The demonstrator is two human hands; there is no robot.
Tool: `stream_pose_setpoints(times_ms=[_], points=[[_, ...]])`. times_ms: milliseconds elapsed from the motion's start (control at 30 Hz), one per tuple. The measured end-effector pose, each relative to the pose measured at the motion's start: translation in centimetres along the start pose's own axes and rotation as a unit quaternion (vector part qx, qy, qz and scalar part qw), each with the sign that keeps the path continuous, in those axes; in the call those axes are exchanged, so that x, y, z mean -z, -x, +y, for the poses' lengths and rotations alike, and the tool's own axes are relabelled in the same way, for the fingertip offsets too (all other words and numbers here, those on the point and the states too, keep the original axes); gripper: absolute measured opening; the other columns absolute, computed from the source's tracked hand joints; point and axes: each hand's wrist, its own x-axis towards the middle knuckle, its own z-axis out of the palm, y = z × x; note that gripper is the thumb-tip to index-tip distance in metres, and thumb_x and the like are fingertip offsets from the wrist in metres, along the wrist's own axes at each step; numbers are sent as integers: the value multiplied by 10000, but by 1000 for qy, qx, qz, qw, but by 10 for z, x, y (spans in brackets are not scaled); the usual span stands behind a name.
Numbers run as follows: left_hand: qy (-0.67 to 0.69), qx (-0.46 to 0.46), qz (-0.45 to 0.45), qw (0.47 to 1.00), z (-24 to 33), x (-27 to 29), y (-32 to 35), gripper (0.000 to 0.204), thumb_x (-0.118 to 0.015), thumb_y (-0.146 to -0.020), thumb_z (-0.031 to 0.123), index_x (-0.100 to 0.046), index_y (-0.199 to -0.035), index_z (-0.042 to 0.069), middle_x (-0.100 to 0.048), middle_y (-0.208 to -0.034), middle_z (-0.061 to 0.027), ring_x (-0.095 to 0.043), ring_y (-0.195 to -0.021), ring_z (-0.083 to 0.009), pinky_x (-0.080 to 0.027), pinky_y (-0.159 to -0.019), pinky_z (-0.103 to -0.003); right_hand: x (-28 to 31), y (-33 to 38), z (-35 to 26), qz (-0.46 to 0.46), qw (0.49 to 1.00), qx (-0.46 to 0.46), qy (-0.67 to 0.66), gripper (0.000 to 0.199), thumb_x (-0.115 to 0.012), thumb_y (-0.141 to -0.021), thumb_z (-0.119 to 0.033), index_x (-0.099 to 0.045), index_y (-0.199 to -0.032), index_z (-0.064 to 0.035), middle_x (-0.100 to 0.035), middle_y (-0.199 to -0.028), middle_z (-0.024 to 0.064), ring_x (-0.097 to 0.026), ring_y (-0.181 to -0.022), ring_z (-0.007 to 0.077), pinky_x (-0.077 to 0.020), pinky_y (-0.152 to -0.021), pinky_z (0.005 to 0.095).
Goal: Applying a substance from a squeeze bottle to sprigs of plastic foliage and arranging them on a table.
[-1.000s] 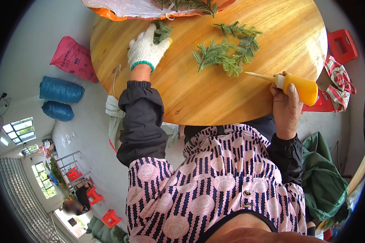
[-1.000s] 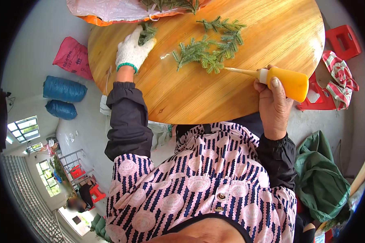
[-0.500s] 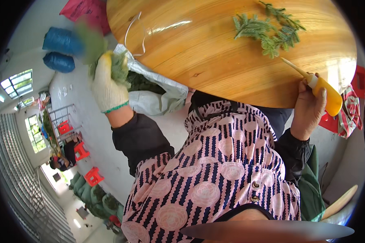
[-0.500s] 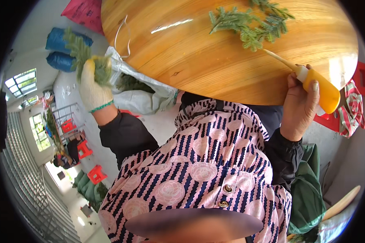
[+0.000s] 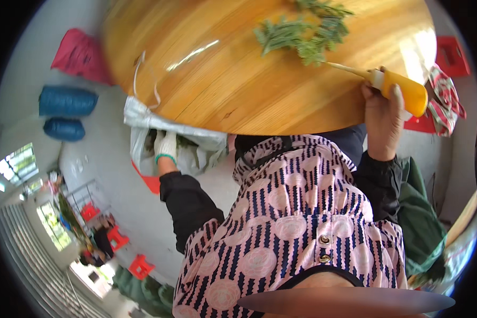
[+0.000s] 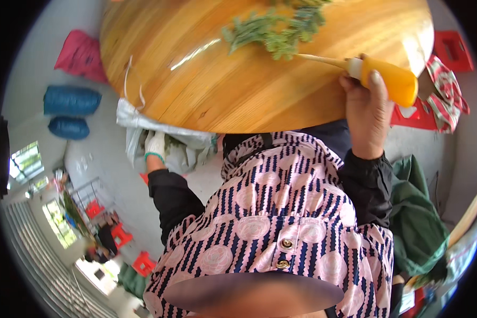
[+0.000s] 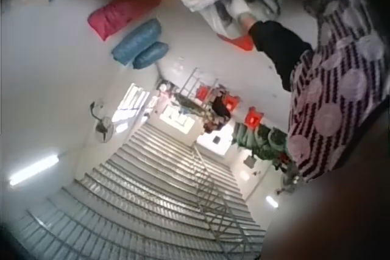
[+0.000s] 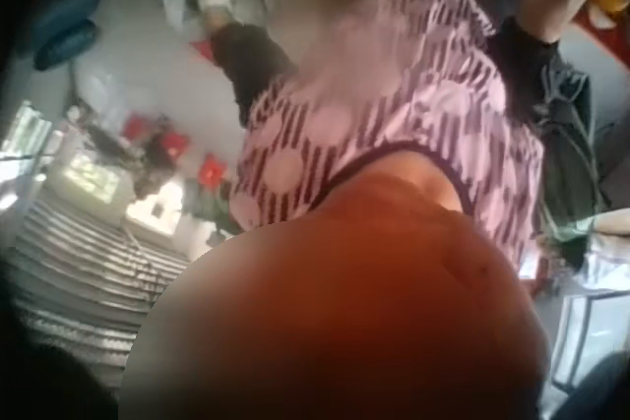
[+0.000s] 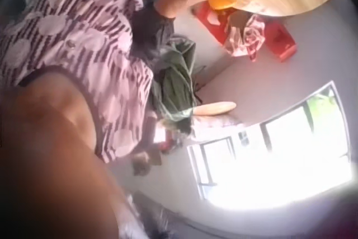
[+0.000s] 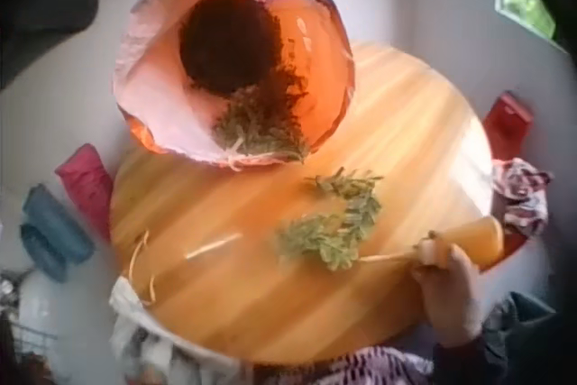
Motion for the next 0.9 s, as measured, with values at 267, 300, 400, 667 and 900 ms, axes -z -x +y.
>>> stream_pose_setpoints(times_ms=[267, 300, 400, 667, 900], points=[[-245, -235, 268, 902, 154, -25, 109, 351, -543, -985, 215, -732, -1180, -9, -733, -1181, -206, -689, -1101, -346, -513, -976, -423, -9, 5, -10, 36, 999, -18, -17, 392, -700, -983, -196, -570, -1311, -26, -642, -1256, 119, -643, -1109, 237, -577, -879, 406], [-194, -347, 269, 877, 167, -36, 121, 329, -557, -999, 185, -733, -1176, -30, -734, -1191, -207, -696, -1104, -324, -519, -977, -410, -11, 5, -9, 34, 999, -28, -21, 397, -702, -982, -202, -566, -1310, -23, -640, -1252, 121, -643, -1104, 236, -577, -882, 404], [-65, -486, 99, 866, 205, -107, 136, 352, -633, -978, 92, -661, -1299, -49, -726, -1218, -200, -699, -1086, -277, -531, -950, -361, -8, 5, -5, 29, 999, -27, -29, 397, -706, -980, -209, -575, -1302, -19, -642, -1238, 118, -645, -1095, 230, -577, -875, 395], [13, -474, -98, 875, 253, -195, 128, 571, -644, -937, -12, -492, -1486, -54, -604, -1428, -180, -627, -1214, -227, -479, -1046, -321, -21, 7, 4, -26, 998, -58, -5, 409, -666, -999, -216, -578, -1312, 32, -628, -1247, 152, -620, -1055, 235, -539, -907, 382], [-31, -457, 105, 883, 207, -159, 111, 521, -629, -973, 41, -489, -1453, -107, -617, -1393, -200, -636, -1177, -229, -498, -1019, -326, -22, 10, 2, -17, 998, -52, 23, 400, -667, -996, -212, -580, -1311, 19, -628, -1276, 151, -621, -1049, 230, -539, -846, 376]])
